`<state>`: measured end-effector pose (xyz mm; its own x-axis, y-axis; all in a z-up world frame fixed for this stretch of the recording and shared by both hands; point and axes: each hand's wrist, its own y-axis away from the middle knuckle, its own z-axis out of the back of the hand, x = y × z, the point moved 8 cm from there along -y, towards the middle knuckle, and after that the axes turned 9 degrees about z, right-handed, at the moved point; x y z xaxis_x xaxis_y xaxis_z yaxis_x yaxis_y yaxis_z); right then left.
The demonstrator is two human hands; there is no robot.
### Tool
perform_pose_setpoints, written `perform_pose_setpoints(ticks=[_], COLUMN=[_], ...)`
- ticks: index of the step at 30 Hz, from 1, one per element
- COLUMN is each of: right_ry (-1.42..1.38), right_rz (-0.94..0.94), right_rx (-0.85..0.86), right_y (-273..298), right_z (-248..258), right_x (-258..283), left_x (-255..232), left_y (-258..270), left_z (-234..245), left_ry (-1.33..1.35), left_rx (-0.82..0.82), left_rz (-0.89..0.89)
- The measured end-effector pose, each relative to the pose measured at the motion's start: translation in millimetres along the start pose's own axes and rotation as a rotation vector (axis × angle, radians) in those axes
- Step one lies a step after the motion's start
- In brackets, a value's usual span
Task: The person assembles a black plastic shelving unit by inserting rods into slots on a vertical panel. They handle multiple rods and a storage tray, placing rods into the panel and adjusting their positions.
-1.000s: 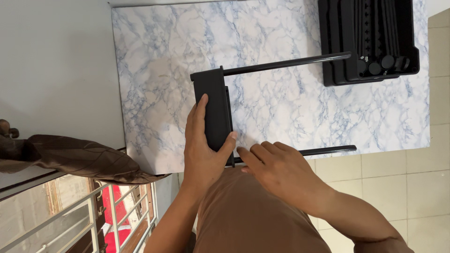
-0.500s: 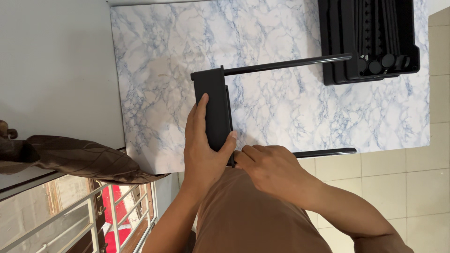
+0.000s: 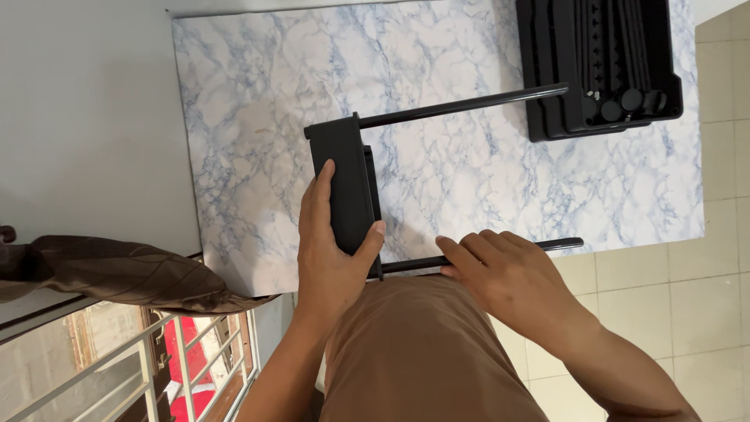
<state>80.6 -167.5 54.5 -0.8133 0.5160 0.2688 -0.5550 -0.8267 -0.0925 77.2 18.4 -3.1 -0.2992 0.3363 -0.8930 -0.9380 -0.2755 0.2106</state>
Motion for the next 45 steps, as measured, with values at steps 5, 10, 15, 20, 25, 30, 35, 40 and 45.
perform_pose_setpoints(ticks=[5, 10, 15, 20, 25, 30, 35, 40, 45], right_ry=[-0.078, -0.216, -0.125, -0.069, -0.008, -0.037, -0.079, -0.083, -0.036], right_rz=[-0.050, -0.153, -0.039, -0.083, -0.124, -0.112, -0.168, -0.092, -0.114], right_rx=[0.067, 0.197, 0.056, 0.036, -0.046, 0.006, 0.085, -0.008, -0.094], right_y=[3.2, 3.2, -1.9, 6.9, 24.5, 26.8, 27.8, 25.1, 33.4], right_z=[-10.6, -21.2, -8.1, 0.8, 20.5, 10.0, -5.5, 1.6, 22.0], right_x=[-8.5, -20.2, -11.1, -17.7, -26.5, -31.1, -37.0, -31.1, -34.3], left_x=[-0.9, -2.2, -2.7, -3.3, -3.2, -7.4, -6.6, -7.7, -8.5], left_y=[-1.2, -0.3, 0.7, 0.0, 0.5, 0.6, 1.3, 0.9, -0.3], left_z=[-1.5, -1.2, -0.9, 1.4, 2.5, 0.0, 2.0, 2.2, 0.4], left_ry=[-0.008, 0.001, 0.006, 0.018, 0.054, 0.032, 0.045, 0.028, 0.041], left_rx=[0.008, 0.010, -0.019, -0.021, -0.010, -0.014, -0.016, -0.025, -0.016], left_rz=[0.008, -0.025, -0.044, -0.044, -0.034, -0.062, -0.057, -0.083, -0.092])
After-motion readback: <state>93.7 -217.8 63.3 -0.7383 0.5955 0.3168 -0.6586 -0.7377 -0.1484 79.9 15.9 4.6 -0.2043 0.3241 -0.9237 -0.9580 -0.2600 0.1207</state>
